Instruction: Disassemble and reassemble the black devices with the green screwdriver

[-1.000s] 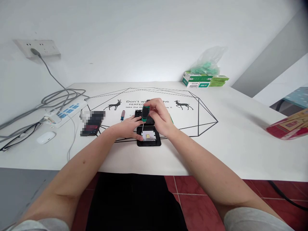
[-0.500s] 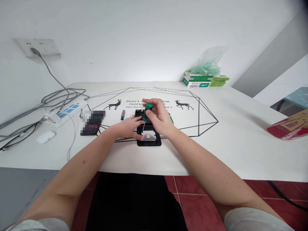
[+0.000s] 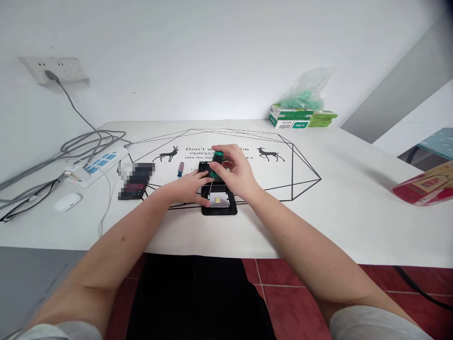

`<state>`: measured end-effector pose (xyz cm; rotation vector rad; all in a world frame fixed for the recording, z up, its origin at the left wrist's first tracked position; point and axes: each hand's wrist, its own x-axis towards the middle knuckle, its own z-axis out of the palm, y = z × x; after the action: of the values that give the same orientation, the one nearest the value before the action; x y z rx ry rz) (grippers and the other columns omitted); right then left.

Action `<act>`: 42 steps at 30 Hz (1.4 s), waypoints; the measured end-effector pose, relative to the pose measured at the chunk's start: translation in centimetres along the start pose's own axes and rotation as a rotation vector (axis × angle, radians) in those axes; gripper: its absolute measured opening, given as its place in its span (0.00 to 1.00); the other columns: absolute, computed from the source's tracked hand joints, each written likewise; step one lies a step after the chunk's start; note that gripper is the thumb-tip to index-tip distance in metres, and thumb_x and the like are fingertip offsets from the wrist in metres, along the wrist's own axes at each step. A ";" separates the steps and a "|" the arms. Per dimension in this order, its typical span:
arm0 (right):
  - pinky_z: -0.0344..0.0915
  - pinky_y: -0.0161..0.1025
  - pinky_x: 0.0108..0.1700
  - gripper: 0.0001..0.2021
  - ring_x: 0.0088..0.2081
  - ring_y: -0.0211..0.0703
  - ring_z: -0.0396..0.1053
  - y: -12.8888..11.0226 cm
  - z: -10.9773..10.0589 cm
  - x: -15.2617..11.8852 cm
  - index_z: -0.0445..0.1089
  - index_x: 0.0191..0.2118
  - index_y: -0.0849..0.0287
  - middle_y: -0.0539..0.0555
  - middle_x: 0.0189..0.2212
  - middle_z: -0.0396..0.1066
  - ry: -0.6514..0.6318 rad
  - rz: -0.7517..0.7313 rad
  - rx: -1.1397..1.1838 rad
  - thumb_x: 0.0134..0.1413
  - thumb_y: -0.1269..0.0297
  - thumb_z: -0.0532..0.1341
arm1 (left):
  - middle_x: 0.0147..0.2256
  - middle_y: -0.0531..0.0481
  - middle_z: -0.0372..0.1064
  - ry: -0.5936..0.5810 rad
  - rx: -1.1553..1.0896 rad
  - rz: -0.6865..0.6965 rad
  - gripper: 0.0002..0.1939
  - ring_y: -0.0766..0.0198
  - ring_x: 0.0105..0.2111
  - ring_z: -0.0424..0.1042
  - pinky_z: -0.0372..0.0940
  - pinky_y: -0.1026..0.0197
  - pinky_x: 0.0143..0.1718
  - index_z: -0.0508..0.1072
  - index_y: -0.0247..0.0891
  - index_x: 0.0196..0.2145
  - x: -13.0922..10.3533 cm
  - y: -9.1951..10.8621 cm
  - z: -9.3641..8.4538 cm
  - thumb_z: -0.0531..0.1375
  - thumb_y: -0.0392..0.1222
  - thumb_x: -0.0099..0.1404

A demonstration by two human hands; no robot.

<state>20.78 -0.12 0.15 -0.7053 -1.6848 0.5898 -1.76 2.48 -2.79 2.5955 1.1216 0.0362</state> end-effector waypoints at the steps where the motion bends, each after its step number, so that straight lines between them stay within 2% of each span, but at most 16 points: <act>1: 0.79 0.48 0.46 0.18 0.50 0.49 0.73 0.1 0.1 0.0 0.75 0.59 0.46 0.56 0.54 0.73 0.009 0.004 -0.007 0.64 0.61 0.67 | 0.80 0.42 0.47 -0.009 -0.001 -0.004 0.53 0.31 0.78 0.44 0.43 0.30 0.75 0.61 0.52 0.77 0.0 0.0 0.0 0.65 0.79 0.63; 4: 0.80 0.50 0.46 0.20 0.51 0.49 0.74 0.6 0.1 0.0 0.72 0.61 0.46 0.56 0.57 0.73 0.064 0.032 -0.001 0.64 0.62 0.66 | 0.80 0.41 0.47 -0.050 -0.002 -0.031 0.54 0.30 0.79 0.41 0.40 0.28 0.76 0.60 0.52 0.78 0.0 0.2 -0.1 0.65 0.79 0.64; 7: 0.81 0.51 0.47 0.20 0.52 0.50 0.74 1.2 0.0 0.2 0.70 0.60 0.47 0.57 0.57 0.72 0.136 0.054 0.021 0.64 0.61 0.67 | 0.81 0.39 0.41 -0.091 -0.003 -0.080 0.56 0.29 0.80 0.35 0.40 0.27 0.76 0.57 0.49 0.79 -0.2 0.5 -0.4 0.66 0.78 0.64; 10: 0.81 0.49 0.46 0.20 0.51 0.49 0.73 1.8 -0.1 0.4 0.69 0.59 0.46 0.56 0.54 0.72 0.193 0.057 0.029 0.63 0.61 0.67 | 0.82 0.38 0.37 -0.057 -0.025 -0.108 0.54 0.29 0.81 0.30 0.38 0.26 0.76 0.58 0.48 0.78 -0.3 0.7 -0.8 0.67 0.75 0.64; 12: 0.81 0.48 0.45 0.19 0.50 0.49 0.73 2.1 -0.2 0.5 0.69 0.58 0.46 0.56 0.53 0.72 0.230 0.056 0.021 0.63 0.61 0.67 | 0.81 0.40 0.44 0.041 -0.047 -0.072 0.45 0.32 0.81 0.33 0.41 0.27 0.76 0.67 0.47 0.72 -0.3 0.8 -1.0 0.68 0.71 0.67; 15: 0.81 0.48 0.45 0.19 0.51 0.49 0.72 2.4 -0.2 0.6 0.68 0.57 0.46 0.56 0.54 0.71 0.272 0.059 -0.001 0.63 0.60 0.67 | 0.75 0.43 0.61 0.224 -0.070 0.038 0.22 0.38 0.79 0.46 0.50 0.33 0.75 0.79 0.44 0.54 -0.2 1.0 -1.0 0.68 0.59 0.71; 17: 0.81 0.48 0.45 0.19 0.52 0.49 0.72 2.6 -0.3 0.6 0.67 0.58 0.46 0.57 0.56 0.70 0.281 0.057 -0.013 0.65 0.57 0.67 | 0.68 0.43 0.70 0.319 -0.068 0.097 0.10 0.40 0.74 0.55 0.56 0.35 0.73 0.80 0.43 0.45 -0.1 1.1 -0.9 0.67 0.51 0.72; 19: 0.81 0.47 0.44 0.19 0.53 0.49 0.72 2.8 -0.3 0.6 0.66 0.58 0.45 0.57 0.58 0.69 0.281 0.051 -0.021 0.66 0.55 0.67 | 0.63 0.44 0.75 0.375 -0.049 0.123 0.06 0.43 0.70 0.62 0.59 0.35 0.70 0.79 0.43 0.40 0.0 1.2 -0.9 0.64 0.45 0.74; 24: 0.80 0.47 0.45 0.19 0.54 0.50 0.71 2.9 -0.5 0.6 0.65 0.58 0.44 0.56 0.58 0.68 0.318 0.034 -0.020 0.65 0.53 0.67 | 0.58 0.44 0.78 0.431 0.055 0.060 0.07 0.44 0.64 0.67 0.63 0.37 0.67 0.80 0.42 0.41 0.4 0.0 -0.9 0.60 0.40 0.75; 30: 0.80 0.50 0.47 0.18 0.53 0.49 0.73 2.3 -0.2 0.3 0.65 0.58 0.45 0.56 0.56 0.71 0.268 0.032 -0.082 0.66 0.56 0.65 | 0.54 0.41 0.79 0.508 0.191 -0.219 0.11 0.42 0.59 0.69 0.66 0.39 0.61 0.84 0.42 0.42 1.1 -2.5 -0.5 0.59 0.36 0.74; 32: 0.79 0.50 0.48 0.18 0.53 0.49 0.74 2.0 0.0 0.1 0.66 0.58 0.46 0.56 0.56 0.72 0.250 0.031 -0.094 0.65 0.58 0.65 | 0.52 0.40 0.80 0.514 0.212 -0.274 0.12 0.42 0.58 0.70 0.66 0.39 0.61 0.85 0.41 0.43 1.3 -3.2 -0.4 0.59 0.36 0.74; 36: 0.79 0.50 0.48 0.18 0.53 0.49 0.74 1.7 0.1 0.0 0.67 0.57 0.47 0.56 0.54 0.72 0.220 0.027 -0.101 0.64 0.58 0.66 | 0.51 0.40 0.81 0.512 0.211 -0.299 0.14 0.42 0.57 0.70 0.66 0.40 0.61 0.86 0.41 0.44 1.4 -4.0 -0.4 0.59 0.38 0.75; 42: 0.78 0.51 0.47 0.16 0.50 0.49 0.74 1.4 0.1 0.0 0.69 0.56 0.48 0.56 0.52 0.73 0.183 0.008 -0.101 0.64 0.60 0.66 | 0.53 0.40 0.81 0.493 0.142 -0.299 0.18 0.38 0.57 0.70 0.66 0.34 0.58 0.88 0.44 0.45 1.4 -4.6 -0.3 0.56 0.43 0.76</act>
<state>20.86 0.79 -0.88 -0.8136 -1.5502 0.4346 -4.08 6.58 -4.03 2.5787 1.7261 0.5735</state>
